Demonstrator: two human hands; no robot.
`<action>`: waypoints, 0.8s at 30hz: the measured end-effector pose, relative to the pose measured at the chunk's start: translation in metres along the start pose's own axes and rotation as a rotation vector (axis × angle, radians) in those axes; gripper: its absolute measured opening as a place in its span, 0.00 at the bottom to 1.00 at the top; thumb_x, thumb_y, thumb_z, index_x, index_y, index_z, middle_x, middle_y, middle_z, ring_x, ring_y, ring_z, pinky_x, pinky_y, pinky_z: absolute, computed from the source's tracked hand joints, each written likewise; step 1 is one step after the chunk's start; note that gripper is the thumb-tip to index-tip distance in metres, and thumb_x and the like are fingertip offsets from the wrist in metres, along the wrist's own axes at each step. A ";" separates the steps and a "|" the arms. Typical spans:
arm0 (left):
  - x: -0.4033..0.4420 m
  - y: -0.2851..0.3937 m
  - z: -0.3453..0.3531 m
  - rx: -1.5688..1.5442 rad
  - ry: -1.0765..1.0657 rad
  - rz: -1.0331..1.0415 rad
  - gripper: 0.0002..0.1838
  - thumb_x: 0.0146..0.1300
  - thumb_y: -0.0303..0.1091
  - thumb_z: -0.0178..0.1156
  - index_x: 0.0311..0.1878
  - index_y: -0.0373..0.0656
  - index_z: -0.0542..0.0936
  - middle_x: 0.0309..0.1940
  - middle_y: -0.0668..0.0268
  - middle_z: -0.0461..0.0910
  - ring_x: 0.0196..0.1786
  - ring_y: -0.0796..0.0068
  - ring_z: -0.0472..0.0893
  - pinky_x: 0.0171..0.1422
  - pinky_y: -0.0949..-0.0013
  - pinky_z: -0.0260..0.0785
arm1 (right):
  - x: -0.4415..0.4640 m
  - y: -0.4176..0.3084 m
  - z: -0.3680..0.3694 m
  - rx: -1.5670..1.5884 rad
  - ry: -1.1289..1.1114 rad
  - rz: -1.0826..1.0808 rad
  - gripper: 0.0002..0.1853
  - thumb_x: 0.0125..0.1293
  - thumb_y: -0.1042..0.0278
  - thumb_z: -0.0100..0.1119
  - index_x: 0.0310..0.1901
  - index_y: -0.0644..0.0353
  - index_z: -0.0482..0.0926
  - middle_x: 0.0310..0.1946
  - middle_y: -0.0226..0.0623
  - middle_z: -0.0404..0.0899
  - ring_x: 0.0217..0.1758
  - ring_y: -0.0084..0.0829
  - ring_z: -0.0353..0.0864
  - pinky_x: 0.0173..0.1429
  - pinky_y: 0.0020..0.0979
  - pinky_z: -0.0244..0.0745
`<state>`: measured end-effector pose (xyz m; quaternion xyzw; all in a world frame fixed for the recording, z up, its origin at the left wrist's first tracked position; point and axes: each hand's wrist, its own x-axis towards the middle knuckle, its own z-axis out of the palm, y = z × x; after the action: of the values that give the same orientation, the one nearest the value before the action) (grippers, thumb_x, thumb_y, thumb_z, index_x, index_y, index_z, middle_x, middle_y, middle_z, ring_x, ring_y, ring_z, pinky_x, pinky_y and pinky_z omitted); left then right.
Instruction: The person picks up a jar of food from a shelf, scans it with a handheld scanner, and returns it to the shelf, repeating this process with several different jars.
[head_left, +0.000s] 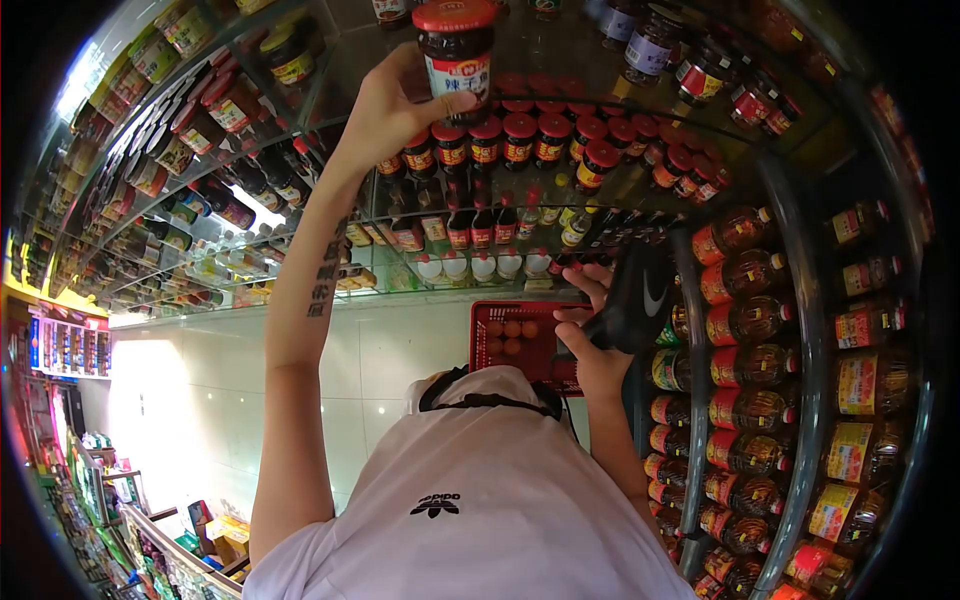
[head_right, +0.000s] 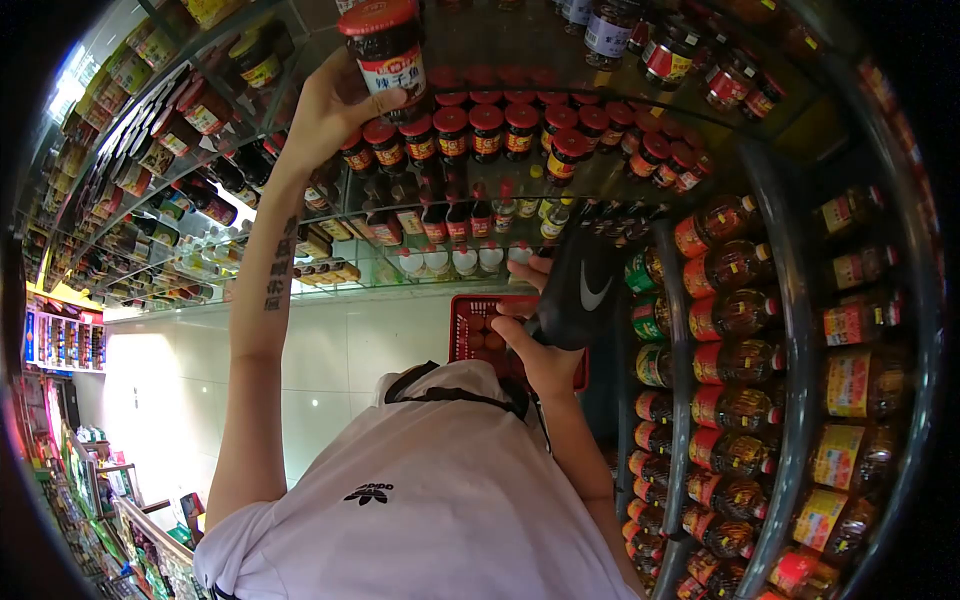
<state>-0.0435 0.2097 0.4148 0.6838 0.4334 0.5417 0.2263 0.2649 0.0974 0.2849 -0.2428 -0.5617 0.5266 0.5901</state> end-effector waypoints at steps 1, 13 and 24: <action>0.006 -0.007 -0.004 0.027 0.021 -0.002 0.28 0.57 0.32 0.74 0.57 0.32 0.74 0.50 0.57 0.83 0.53 0.71 0.83 0.59 0.65 0.75 | 0.000 0.002 -0.002 -0.048 -0.031 -0.013 0.43 0.55 0.85 0.68 0.72 0.59 0.58 0.65 0.44 0.66 0.67 0.45 0.71 0.49 0.30 0.87; 0.028 -0.046 -0.022 0.080 0.029 0.017 0.28 0.60 0.35 0.72 0.58 0.33 0.74 0.50 0.58 0.83 0.54 0.70 0.82 0.59 0.66 0.76 | 0.000 0.009 -0.008 0.029 0.080 -0.016 0.37 0.52 0.89 0.68 0.65 0.65 0.66 0.62 0.46 0.69 0.63 0.39 0.76 0.45 0.24 0.86; 0.039 -0.063 -0.026 0.100 0.023 -0.052 0.35 0.62 0.40 0.71 0.66 0.34 0.68 0.57 0.57 0.80 0.56 0.69 0.80 0.55 0.69 0.75 | -0.001 0.010 -0.009 0.037 0.103 0.015 0.38 0.52 0.89 0.68 0.66 0.64 0.65 0.62 0.46 0.69 0.63 0.39 0.75 0.43 0.23 0.85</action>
<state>-0.0884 0.2710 0.3953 0.6764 0.4802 0.5211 0.2009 0.2697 0.1025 0.2736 -0.2629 -0.5190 0.5279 0.6187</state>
